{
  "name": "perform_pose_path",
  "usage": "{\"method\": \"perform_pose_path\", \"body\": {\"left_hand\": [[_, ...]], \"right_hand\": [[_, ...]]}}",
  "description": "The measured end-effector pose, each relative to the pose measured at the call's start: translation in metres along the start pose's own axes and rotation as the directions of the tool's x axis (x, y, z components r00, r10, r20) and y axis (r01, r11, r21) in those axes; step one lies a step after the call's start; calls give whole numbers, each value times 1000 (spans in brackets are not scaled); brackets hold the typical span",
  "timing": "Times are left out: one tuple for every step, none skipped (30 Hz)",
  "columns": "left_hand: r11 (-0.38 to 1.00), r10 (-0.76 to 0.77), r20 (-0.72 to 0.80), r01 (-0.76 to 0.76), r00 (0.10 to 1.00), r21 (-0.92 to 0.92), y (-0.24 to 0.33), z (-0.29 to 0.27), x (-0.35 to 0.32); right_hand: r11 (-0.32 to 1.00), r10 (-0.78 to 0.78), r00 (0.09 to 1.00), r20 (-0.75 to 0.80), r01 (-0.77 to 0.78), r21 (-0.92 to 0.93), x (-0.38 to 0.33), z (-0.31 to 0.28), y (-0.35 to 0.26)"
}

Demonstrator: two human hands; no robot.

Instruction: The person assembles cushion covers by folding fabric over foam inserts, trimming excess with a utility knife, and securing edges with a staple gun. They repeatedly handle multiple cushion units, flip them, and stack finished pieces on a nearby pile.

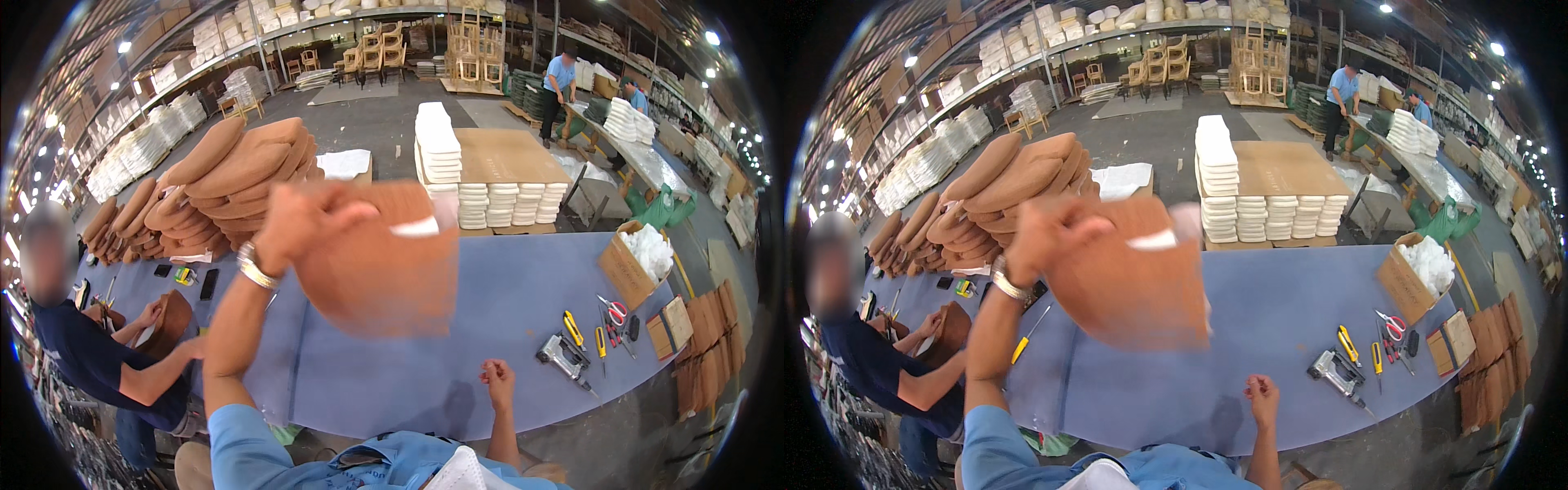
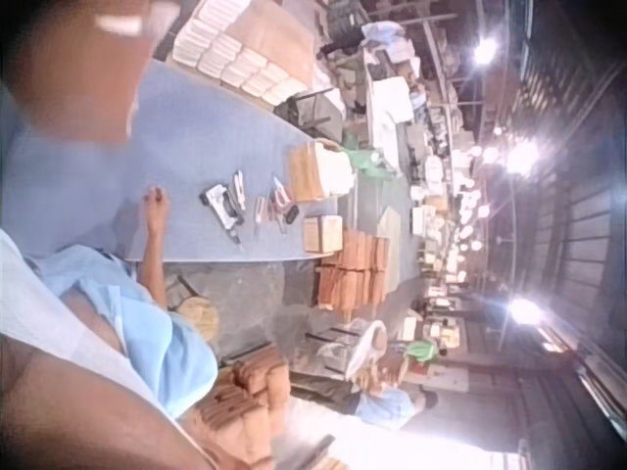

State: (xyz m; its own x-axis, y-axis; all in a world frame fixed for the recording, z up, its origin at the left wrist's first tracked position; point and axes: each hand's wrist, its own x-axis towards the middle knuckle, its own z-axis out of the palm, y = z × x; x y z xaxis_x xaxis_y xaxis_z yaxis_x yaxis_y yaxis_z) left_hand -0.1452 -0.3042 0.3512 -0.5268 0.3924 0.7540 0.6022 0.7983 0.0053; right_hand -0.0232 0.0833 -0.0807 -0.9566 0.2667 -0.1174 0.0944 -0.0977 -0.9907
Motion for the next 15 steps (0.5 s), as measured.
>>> {"method": "perform_pose_path", "body": {"left_hand": [[999,14,34,-12,999,-37,16,18,-10],[994,24,19,-21,1000,-107,38,38,-16],[983,34,4,-32,999,-178,61,56,-21],[984,20,62,-9,998,-180,79,71,-26],[983,5,122,17,993,-182,95,88,-31],[981,1,142,27,990,-192,111,108,-39],[980,-7,164,39,986,-195,126,128,-48],[977,-8,189,48,982,-209,141,145,-49],[978,-46,224,89,973,-187,154,155,-42],[979,-78,263,123,962,-160,165,163,-35],[979,-112,300,157,947,-130,175,171,-28],[976,-131,281,173,951,-130,190,178,-25],[974,-153,257,189,954,-124,202,182,-20],[972,-170,229,202,958,-123,214,189,-16],[944,-215,199,256,956,-207,222,192,-12]], "right_hand": [[1000,-27,999,-21,27,0,3,-14,-18],[997,-68,997,-45,67,-26,6,-35,-33],[993,-108,992,-69,104,-53,8,-57,-46],[988,-144,986,-81,137,-76,10,-75,-59],[984,-171,980,-97,166,-62,12,-92,-74],[979,-200,974,-109,197,-46,16,-107,-91],[974,-227,967,-115,226,-24,21,-116,-109],[955,-295,949,-114,289,-61,24,-126,-132],[934,-355,928,-117,345,-96,27,-133,-157],[909,-412,903,-120,398,-125,31,-137,-180],[871,-486,869,-98,471,-142,40,-136,-202],[835,-544,836,-76,529,-154,44,-130,-222],[762,-618,786,3,599,-247,43,-116,-252],[668,-681,727,88,666,-333,44,-98,-278],[554,-758,635,149,748,-365,54,-80,-292]]}}
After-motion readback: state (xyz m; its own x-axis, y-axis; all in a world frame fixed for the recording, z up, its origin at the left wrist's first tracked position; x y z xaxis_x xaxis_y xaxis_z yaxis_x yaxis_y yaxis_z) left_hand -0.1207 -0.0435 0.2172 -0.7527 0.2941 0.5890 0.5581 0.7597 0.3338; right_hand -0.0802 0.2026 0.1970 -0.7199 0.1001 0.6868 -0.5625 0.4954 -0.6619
